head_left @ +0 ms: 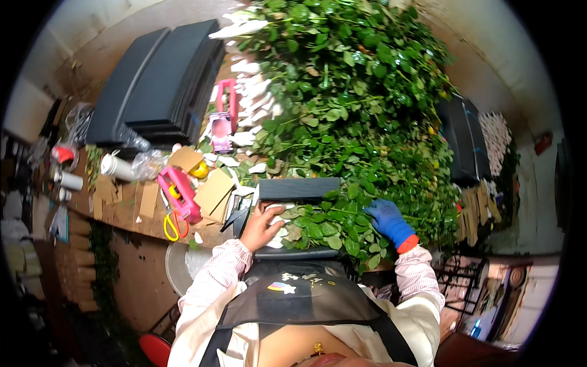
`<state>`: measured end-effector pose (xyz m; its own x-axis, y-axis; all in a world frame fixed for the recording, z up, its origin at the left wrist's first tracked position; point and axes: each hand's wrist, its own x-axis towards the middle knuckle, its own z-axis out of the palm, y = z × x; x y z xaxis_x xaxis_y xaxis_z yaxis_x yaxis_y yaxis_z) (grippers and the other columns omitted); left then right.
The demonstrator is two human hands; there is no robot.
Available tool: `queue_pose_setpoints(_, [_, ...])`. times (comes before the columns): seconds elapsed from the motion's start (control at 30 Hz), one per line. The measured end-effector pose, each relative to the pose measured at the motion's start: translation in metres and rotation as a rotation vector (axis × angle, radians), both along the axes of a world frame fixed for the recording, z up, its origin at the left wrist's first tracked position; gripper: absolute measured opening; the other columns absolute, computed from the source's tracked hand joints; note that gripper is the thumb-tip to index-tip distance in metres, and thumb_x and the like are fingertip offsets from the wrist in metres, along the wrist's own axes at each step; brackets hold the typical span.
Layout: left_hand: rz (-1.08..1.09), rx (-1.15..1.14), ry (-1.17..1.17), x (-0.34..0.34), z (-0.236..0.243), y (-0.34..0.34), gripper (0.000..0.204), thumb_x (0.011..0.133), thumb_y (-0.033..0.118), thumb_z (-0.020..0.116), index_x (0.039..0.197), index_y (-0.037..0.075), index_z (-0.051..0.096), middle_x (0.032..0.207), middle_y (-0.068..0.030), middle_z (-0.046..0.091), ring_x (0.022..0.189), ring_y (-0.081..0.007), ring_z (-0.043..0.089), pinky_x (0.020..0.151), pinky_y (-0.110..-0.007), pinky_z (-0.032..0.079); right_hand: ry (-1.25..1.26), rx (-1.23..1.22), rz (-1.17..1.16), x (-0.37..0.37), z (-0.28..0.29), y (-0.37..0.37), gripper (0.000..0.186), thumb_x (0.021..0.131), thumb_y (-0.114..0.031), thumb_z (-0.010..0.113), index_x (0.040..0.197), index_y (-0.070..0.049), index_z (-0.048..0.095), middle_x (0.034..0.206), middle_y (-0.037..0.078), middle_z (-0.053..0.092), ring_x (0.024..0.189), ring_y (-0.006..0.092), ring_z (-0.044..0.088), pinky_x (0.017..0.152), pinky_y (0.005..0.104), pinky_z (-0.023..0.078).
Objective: The person arranges artificial flowers and greenery into a black rectangular container. They use shears to trim stems and place the cut pieces into the container, then close the lid and set the container aside.
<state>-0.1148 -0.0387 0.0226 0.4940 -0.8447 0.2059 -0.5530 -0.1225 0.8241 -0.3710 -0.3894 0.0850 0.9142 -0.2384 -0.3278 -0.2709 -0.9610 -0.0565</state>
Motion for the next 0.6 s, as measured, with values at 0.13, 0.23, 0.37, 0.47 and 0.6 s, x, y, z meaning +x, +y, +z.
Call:
queue_pose_setpoints(0.13, [0.003, 0.058, 0.199, -0.001, 0.003, 0.005, 0.052, 0.089, 0.011, 0.073, 0.137, 0.01, 0.054, 0.135, -0.0196, 0.051, 0.125, -0.0377, 0.049, 0.102, -0.041, 0.043, 0.28, 0.109, -0.118, 0.076, 0.053, -0.033, 0.039, 0.084, -0.037, 0.067, 0.12, -0.021, 0.07, 0.111, 0.015, 0.072, 0.105, 0.0351, 0.068, 0.091, 0.045, 0.054])
queue_pose_setpoints(0.23, [-0.005, 0.068, 0.184, 0.0, -0.015, 0.005, 0.056, 0.09, 0.014, 0.071, 0.141, 0.005, 0.048, 0.133, -0.0209, 0.051, 0.126, -0.0393, 0.046, 0.106, -0.044, 0.039, -0.601, 0.054, 0.007, 0.15, 0.02, -0.052, 0.037, 0.085, -0.028, 0.068, 0.119, -0.013, 0.065, 0.108, 0.015, 0.07, 0.1, 0.0361, 0.066, 0.088, 0.0457, 0.053])
queue_pose_setpoints(0.37, [-0.027, 0.081, 0.146, 0.003, -0.015, 0.003, 0.057, 0.091, 0.014, 0.071, 0.141, 0.004, 0.048, 0.134, -0.0197, 0.049, 0.123, -0.036, 0.048, 0.102, -0.043, 0.043, -0.322, -0.243, 0.032, 0.206, -0.031, -0.066, 0.039, 0.083, -0.025, 0.071, 0.119, -0.013, 0.065, 0.113, 0.015, 0.069, 0.106, 0.034, 0.064, 0.094, 0.0443, 0.051])
queue_pose_setpoints(0.47, [0.0, 0.067, 0.088, 0.001, -0.019, 0.0, 0.056, 0.09, 0.017, 0.072, 0.139, 0.004, 0.05, 0.133, -0.0218, 0.051, 0.118, -0.0377, 0.053, 0.1, -0.043, 0.045, -0.143, -0.171, -0.079, 0.225, -0.031, -0.074, 0.045, 0.084, -0.018, 0.07, 0.128, -0.013, 0.063, 0.122, 0.013, 0.067, 0.114, 0.0326, 0.062, 0.1, 0.0439, 0.049])
queue_pose_setpoints(0.6, [-0.001, 0.11, 0.203, -0.001, -0.018, 0.003, 0.053, 0.09, 0.019, 0.072, 0.136, 0.004, 0.051, 0.122, -0.02, 0.056, 0.112, -0.0376, 0.056, 0.095, -0.043, 0.047, -0.583, -0.105, 0.081, 0.186, 0.025, -0.055, 0.044, 0.08, -0.01, 0.074, 0.124, -0.012, 0.067, 0.118, 0.012, 0.069, 0.109, 0.0331, 0.064, 0.099, 0.043, 0.049])
